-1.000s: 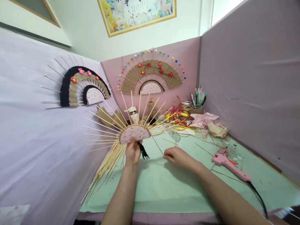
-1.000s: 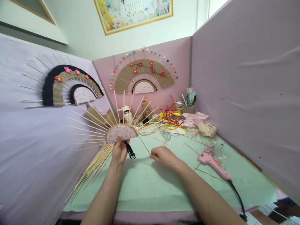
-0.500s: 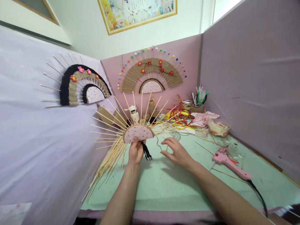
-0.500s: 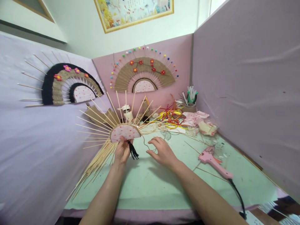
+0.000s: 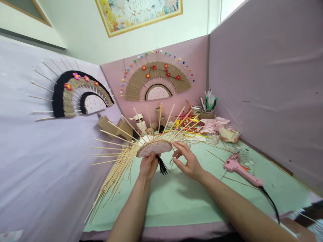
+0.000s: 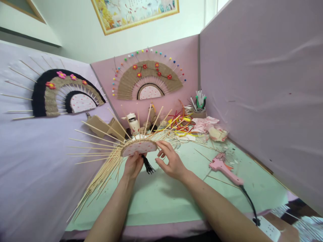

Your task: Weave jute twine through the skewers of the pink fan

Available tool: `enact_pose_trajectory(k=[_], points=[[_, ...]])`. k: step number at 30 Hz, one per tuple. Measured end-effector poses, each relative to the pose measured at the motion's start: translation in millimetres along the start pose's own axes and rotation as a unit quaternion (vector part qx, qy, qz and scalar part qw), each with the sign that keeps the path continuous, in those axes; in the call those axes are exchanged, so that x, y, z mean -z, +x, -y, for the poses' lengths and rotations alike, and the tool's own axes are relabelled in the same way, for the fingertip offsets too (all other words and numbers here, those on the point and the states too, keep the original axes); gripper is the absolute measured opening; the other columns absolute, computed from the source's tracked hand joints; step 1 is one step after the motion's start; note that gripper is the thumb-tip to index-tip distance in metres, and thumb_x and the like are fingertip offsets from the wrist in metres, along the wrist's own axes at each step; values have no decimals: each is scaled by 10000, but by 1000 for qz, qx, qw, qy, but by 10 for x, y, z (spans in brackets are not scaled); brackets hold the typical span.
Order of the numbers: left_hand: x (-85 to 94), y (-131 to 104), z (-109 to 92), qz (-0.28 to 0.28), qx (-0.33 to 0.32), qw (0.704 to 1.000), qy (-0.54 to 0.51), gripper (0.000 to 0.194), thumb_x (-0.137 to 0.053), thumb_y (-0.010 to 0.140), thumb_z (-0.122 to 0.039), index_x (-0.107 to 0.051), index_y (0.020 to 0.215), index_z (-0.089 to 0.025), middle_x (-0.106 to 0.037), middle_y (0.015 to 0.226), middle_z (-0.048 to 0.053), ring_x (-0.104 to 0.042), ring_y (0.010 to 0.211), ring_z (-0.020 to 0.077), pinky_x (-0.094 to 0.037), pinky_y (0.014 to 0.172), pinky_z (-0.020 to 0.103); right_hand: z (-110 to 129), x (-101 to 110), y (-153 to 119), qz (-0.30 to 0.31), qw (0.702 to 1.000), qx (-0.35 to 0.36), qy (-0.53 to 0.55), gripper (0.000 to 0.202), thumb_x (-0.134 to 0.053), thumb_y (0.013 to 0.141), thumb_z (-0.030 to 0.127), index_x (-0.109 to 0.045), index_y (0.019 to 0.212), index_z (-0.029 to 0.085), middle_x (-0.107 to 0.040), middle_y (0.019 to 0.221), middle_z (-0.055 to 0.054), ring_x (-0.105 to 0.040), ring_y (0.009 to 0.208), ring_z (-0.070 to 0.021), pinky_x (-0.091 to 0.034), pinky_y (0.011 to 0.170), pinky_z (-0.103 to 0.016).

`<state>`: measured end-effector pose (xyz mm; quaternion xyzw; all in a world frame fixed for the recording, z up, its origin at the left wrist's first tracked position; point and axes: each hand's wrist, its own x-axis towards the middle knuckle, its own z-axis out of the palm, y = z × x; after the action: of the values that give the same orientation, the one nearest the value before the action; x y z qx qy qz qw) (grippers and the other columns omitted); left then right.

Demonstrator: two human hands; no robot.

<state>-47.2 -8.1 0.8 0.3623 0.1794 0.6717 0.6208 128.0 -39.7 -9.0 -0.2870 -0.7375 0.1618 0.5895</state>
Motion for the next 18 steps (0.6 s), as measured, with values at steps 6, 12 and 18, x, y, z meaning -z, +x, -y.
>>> enact_pose_trajectory(k=[6,12,18], points=[[8,-3,36,15,-8,1000,13,286,-723,646,-171,-634,916,-206,-648,1022,45,-561,1047,187,-383,994,359,-1,-21,-8,11,999,-41,15,517,-494,844,269,-328,1333,280,-339,1316,-131,-581,745,-116,-538,717,-339],[-13,-10,35,30,-20,999,32,338,-714,651,-156,-630,968,-235,-632,1071,34,-558,1061,185,-390,994,352,4,-32,-3,7,997,-61,38,502,-498,848,264,-339,1324,281,-321,1291,-117,-586,750,-100,-544,694,-298],[-2,0,37,41,-9,997,57,377,-730,636,-216,-631,999,-217,-636,1086,44,-535,1097,203,-351,1020,377,-19,-30,5,7,997,-63,43,447,-493,851,289,-391,1286,271,-358,1249,-117,-584,745,-109,-547,672,-306]])
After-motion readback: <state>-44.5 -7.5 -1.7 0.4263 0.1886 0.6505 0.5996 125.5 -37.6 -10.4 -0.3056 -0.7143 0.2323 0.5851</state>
